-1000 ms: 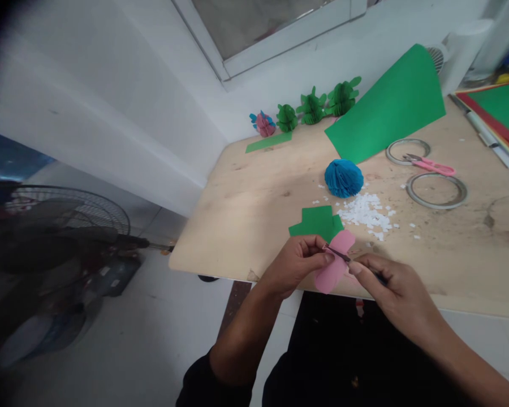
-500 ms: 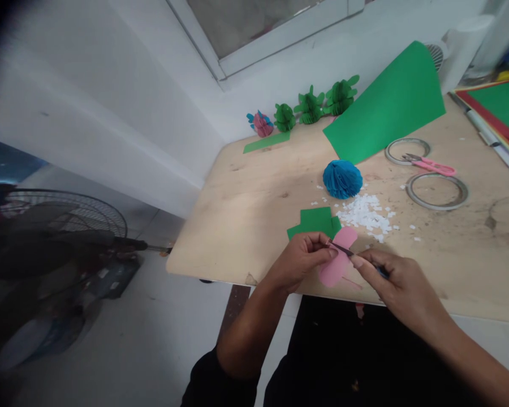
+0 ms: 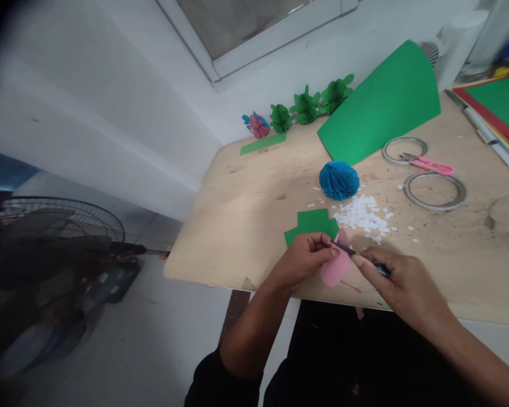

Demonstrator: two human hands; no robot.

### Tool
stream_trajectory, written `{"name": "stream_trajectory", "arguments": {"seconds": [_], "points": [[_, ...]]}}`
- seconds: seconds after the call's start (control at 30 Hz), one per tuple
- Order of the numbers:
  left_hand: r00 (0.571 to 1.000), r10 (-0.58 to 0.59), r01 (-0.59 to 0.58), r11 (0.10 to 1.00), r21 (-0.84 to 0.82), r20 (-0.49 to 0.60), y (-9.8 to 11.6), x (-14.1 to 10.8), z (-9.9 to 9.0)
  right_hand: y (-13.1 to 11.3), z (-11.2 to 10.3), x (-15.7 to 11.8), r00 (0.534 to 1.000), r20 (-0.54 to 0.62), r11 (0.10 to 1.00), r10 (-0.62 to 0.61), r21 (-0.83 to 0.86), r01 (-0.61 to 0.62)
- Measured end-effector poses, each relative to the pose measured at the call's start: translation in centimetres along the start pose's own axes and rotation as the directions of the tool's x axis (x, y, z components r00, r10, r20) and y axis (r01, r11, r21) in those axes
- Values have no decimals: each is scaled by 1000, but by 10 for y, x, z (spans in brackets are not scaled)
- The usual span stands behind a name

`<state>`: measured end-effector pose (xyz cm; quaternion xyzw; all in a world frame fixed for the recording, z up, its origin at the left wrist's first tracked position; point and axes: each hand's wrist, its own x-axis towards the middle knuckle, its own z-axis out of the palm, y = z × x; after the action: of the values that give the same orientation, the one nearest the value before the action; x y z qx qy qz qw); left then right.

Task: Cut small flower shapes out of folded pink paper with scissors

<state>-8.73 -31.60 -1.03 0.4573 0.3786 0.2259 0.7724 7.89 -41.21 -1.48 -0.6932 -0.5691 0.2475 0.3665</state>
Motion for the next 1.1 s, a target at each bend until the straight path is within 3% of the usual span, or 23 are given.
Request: {"name": "stream_trajectory", "arguments": {"seconds": [0.2,0.33,0.43,0.53,0.73,0.97,1.1], "points": [[1000,11,-11,1000,15,-11,-2,0,-2,-2,-9,-2,989,73,991,132,1,-133],[999,-4,4,1000,-4,-35,-1,-5,-1,3,-18,-8,962,12,961,273,31,-273],[998,6,-7,1000,-17,-54,-1,-10,2,4,-17,-13,908,12,894,418,171,-414],[999,9,-10,1000,-25,-51,1,-15,7,-1,-6,-15,860,106,775,499,390,-497],[1000,9,-11,999,-52,-29,1,-22,14,-15,16,-15,825,141,570,548,658,-492],[999,-5,0,995,-104,-51,-10,-29,20,-24,17,-16,812,82,538,578,710,-454],[990,19,-41,987,-153,-141,-12,-33,24,-28,15,-18,814,46,537,579,730,-423]]}}
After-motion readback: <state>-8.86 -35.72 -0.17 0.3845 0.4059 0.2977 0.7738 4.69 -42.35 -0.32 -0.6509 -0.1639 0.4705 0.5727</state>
